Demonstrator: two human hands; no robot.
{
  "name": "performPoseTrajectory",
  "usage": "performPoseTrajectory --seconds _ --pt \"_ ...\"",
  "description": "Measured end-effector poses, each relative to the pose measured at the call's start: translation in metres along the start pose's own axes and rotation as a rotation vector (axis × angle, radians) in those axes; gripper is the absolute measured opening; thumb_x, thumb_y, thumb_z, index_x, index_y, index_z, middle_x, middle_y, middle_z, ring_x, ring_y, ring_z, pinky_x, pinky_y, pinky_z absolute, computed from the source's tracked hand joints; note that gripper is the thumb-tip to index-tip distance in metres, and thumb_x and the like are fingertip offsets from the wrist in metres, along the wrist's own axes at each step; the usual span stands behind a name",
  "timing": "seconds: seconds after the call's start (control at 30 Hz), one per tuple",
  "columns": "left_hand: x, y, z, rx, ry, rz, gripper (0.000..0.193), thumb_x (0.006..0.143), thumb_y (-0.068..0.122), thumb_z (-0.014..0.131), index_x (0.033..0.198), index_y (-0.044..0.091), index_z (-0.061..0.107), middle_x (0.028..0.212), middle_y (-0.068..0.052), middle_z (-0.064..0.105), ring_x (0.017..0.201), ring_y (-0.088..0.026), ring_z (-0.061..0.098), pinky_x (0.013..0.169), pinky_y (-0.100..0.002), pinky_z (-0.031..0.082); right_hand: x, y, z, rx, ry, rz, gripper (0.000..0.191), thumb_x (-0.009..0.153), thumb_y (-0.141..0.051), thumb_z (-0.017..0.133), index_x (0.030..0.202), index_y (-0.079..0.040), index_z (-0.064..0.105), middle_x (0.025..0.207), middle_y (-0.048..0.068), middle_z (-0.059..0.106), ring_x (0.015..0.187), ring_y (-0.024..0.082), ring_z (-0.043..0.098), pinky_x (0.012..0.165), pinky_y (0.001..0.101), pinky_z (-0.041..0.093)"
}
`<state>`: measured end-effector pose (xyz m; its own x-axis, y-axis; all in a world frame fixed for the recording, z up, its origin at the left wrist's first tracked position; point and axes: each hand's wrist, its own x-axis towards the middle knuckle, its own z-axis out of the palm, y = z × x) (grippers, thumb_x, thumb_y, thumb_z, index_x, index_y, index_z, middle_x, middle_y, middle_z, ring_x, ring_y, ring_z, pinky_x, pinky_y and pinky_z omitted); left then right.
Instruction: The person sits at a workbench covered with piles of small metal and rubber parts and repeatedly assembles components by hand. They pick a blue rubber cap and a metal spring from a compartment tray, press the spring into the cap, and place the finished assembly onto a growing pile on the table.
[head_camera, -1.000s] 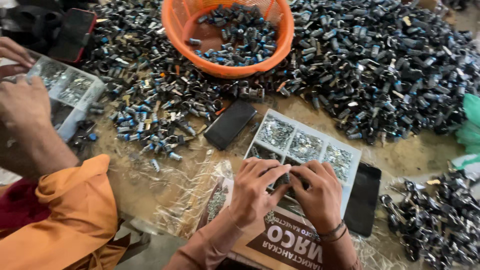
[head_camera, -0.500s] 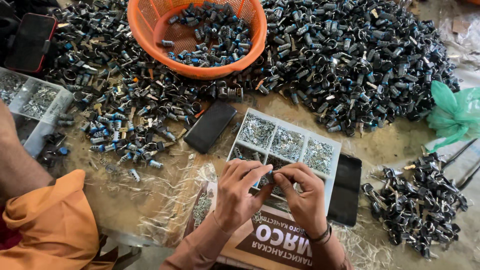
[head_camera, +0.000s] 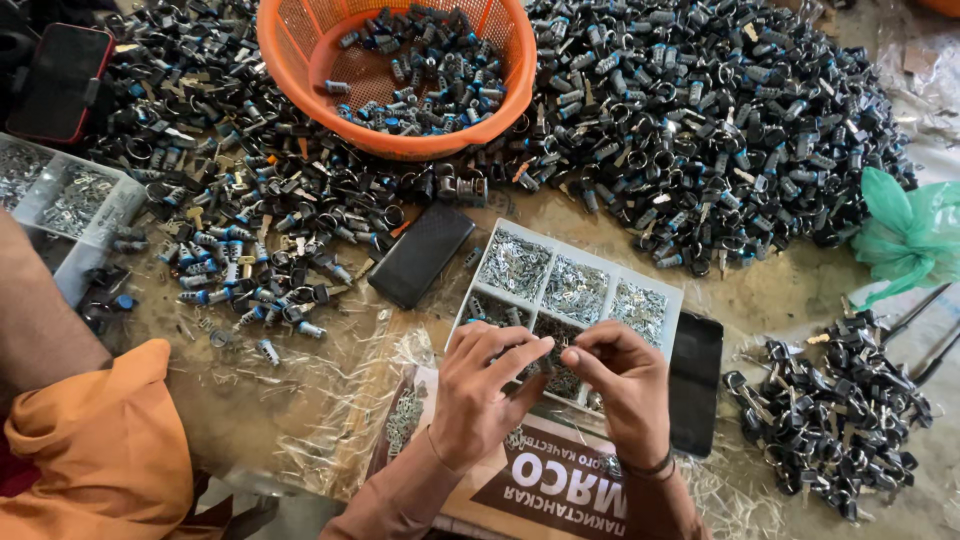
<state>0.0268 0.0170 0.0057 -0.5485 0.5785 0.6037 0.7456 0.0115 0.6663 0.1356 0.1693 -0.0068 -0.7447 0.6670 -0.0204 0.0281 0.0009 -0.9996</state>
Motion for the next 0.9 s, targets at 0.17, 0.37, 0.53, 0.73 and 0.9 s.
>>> performPoseTrajectory --seconds 0.17,0.37,0.53,0.73,0.9 --pt "0.001 0.000 0.001 -0.007 0.025 -0.017 0.043 0.075 0.008 0.086 0.116 0.010 0.073 0.110 -0.004 0.069 0.101 -0.026 0.064 0.095 -0.040 0.050 0.002 -0.016 0.014 -1.001 0.076 -0.581 0.020 0.074 -0.013 0.083 0.093 -0.010 0.077 0.088 0.006 0.070 0.086 0.026 0.062 0.075 0.0365 0.050" --pt "0.002 0.000 0.000 -0.009 0.037 -0.027 0.042 0.076 0.012 0.087 0.115 0.011 0.073 0.109 -0.004 0.069 0.102 -0.027 0.065 0.095 -0.040 0.050 -0.004 -0.025 0.011 -0.819 0.170 -0.538 0.011 0.081 -0.010 0.080 0.092 -0.009 0.076 0.090 0.003 0.068 0.084 0.022 0.062 0.075 0.0339 0.049" --pt "0.002 0.000 0.000 -0.014 0.032 -0.027 0.041 0.075 0.012 0.087 0.114 0.011 0.074 0.108 -0.004 0.069 0.101 -0.027 0.065 0.094 -0.041 0.050 -0.010 -0.013 0.001 -0.160 -0.074 -0.131 0.007 0.091 -0.007 0.074 0.089 -0.001 0.074 0.089 0.004 0.065 0.077 0.011 0.056 0.066 0.0263 0.044" --pt "0.002 -0.001 0.001 -0.009 0.037 -0.018 0.041 0.076 0.011 0.087 0.115 0.011 0.074 0.107 -0.004 0.069 0.101 -0.026 0.064 0.094 -0.041 0.050 -0.013 -0.009 0.001 -0.349 -0.056 -0.221 0.007 0.089 -0.008 0.076 0.090 -0.001 0.076 0.088 0.002 0.065 0.076 0.009 0.057 0.065 0.0240 0.045" --pt "0.002 0.000 0.000 0.007 0.033 -0.001 0.043 0.075 0.010 0.086 0.116 0.009 0.073 0.107 -0.005 0.068 0.101 -0.028 0.063 0.094 -0.041 0.050 -0.012 -0.016 0.004 -0.387 -0.047 -0.232 0.007 0.086 -0.008 0.078 0.089 -0.002 0.078 0.085 0.002 0.067 0.073 0.009 0.057 0.061 0.0241 0.044"
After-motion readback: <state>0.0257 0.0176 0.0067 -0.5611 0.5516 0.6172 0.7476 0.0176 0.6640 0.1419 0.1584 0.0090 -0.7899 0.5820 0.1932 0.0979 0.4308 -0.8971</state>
